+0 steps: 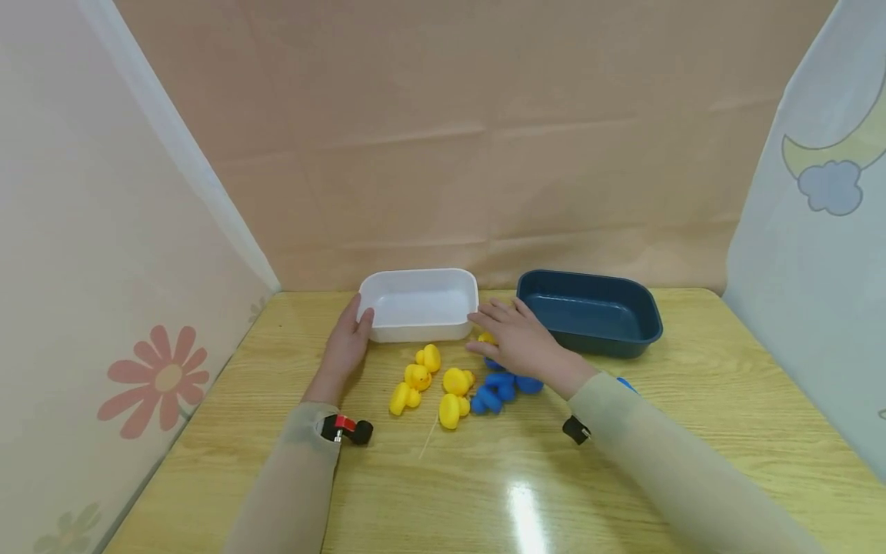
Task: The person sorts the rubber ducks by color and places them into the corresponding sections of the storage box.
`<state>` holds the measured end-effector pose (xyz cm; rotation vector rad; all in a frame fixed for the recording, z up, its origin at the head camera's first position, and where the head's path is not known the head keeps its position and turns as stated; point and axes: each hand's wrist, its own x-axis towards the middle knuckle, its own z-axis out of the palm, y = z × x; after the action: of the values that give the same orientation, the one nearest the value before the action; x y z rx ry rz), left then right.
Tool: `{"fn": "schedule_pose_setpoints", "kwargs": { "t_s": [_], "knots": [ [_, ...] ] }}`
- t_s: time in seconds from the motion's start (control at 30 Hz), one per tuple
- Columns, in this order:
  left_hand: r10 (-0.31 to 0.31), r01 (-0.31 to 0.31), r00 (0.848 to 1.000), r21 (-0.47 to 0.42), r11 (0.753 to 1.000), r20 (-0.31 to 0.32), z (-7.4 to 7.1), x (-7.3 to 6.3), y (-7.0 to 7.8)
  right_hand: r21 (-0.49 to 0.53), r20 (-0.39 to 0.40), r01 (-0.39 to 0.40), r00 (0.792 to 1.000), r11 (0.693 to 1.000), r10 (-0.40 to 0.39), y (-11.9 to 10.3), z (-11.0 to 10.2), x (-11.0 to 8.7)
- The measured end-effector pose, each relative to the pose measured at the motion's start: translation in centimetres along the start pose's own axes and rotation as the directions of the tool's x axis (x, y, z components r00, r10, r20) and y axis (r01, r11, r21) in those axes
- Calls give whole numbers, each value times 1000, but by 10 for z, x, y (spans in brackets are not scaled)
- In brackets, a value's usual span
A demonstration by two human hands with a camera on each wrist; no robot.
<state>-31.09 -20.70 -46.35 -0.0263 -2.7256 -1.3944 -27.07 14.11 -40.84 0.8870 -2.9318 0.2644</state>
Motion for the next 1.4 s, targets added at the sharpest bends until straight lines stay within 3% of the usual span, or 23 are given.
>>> {"fn": "schedule_pose_setpoints", "kwargs": {
  "t_s": [0.37, 0.67, 1.03, 1.4],
  "knots": [
    [-21, 29, 997, -109, 994, 67, 6, 5, -9, 37, 12, 15, 1000, 999, -16, 12, -2, -4],
    [21, -9, 994, -110, 994, 105, 2, 6, -11, 88, -7, 15, 1000, 996, -14, 23, -10, -5],
    [29, -18, 996, -129, 991, 83, 10, 6, -10, 108, -50, 6, 999, 994, -1, 43, -6, -10],
    [52, -47, 998, -96, 994, 43, 13, 3, -6, 85, -17, 7, 1000, 996, -6, 49, -4, -6]
  ]
}}
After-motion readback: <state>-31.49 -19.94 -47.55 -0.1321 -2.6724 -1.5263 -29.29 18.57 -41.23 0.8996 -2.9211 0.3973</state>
